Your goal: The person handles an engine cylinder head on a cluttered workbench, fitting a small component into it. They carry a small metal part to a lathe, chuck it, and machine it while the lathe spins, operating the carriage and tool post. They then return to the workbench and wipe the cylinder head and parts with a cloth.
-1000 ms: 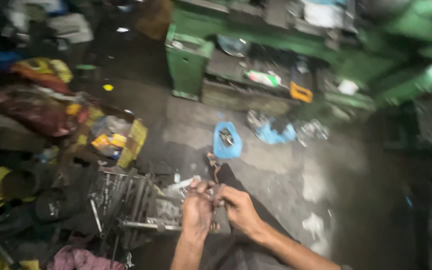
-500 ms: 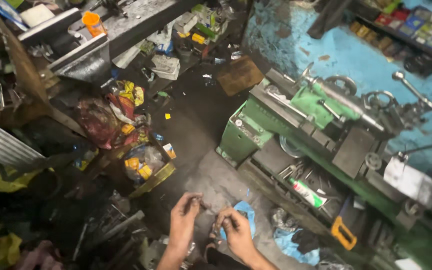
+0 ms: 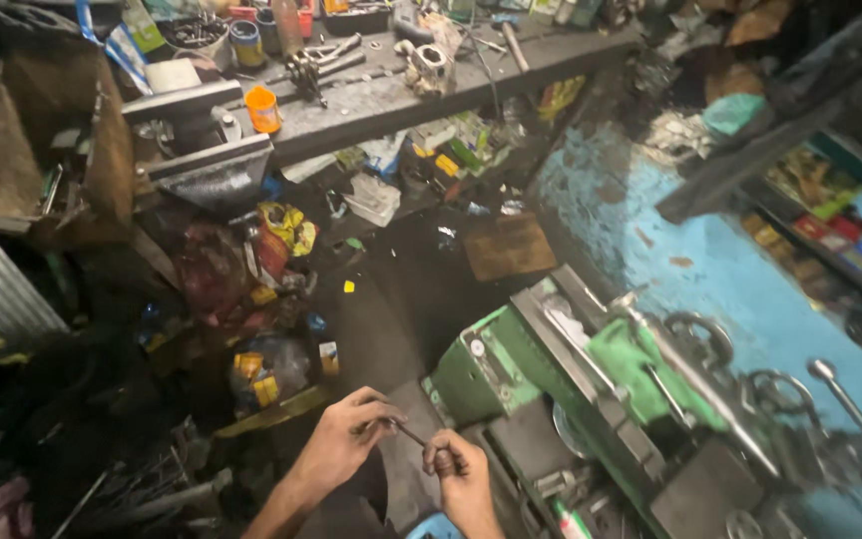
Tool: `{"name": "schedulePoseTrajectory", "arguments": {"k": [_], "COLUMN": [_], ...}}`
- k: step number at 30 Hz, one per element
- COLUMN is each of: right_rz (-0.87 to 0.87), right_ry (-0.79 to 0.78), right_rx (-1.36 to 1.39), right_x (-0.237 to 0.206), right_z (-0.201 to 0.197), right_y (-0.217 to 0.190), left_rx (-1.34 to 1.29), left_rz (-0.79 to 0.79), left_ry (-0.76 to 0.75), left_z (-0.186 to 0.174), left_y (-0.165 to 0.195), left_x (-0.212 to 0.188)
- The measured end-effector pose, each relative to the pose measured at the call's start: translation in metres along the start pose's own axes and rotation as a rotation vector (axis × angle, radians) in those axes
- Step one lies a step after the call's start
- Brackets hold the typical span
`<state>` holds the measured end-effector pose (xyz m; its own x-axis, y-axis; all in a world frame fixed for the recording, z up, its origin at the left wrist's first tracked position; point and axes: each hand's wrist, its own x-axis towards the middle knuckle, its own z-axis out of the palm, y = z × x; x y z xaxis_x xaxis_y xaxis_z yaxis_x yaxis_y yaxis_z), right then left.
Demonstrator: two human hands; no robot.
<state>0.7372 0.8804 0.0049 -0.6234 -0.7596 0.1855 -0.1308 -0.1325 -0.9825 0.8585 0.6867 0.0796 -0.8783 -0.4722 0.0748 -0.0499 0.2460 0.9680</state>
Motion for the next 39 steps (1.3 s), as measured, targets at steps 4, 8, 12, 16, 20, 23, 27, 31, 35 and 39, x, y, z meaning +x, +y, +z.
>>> {"name": "schedulePoseTrajectory", "arguments": {"k": [4,8,12,16,20,23,27,31,35,39], "right_rz": [0.123,0.123,0.308,0.359,0.39,0.291,0.384,0.2,0.101,-0.001], "right_ry": [-0.105,-0.114,-0.178,-0.159,-0.183,-0.216,-0.15,-0.258,-0.446,-0.483], "right_rx": [0.124,0.088,0.126,0.271,0.419,0.312,0.412,0.364,0.487,0.284], "right_x": [0.088,0.214,0.359,0.492,0.576,0.632,0.69,0.771,0.872,0.966], "right_z": [-0.028,-0.04,-0.045,-0.043,-0.054,-0.064,-0.061,-0.075,-0.107,-0.164], "right_y": [0.035,0.058,0.054,0.048,0.055,0.069,0.092,0.114,0.133,0.135], "left_rx": [0.04,-0.043,-0.163,-0.182,-0.131,-0.136,-0.336,-0.676,-0.901,-1.079], "left_rz": [0.171,0.032,-0.045,-0.011,0.014,-0.07,-0.121,-0.227,-0.17,-0.078], "left_ry": [-0.043,0.008,0.097,0.158,0.264,0.152,0.182,0.399,0.415,0.504], "left_z": [-0.02,-0.041,-0.081,-0.123,-0.137,-0.149,-0.134,-0.132,-0.117,-0.105], "left_y": [-0.019,-0.052,-0.066,-0.057,-0.051,-0.058,-0.086,-0.138,-0.178,-0.19], "left_x": [0.088,0.196,0.322,0.429,0.514,0.569,0.631,0.712,0.802,0.899]}}
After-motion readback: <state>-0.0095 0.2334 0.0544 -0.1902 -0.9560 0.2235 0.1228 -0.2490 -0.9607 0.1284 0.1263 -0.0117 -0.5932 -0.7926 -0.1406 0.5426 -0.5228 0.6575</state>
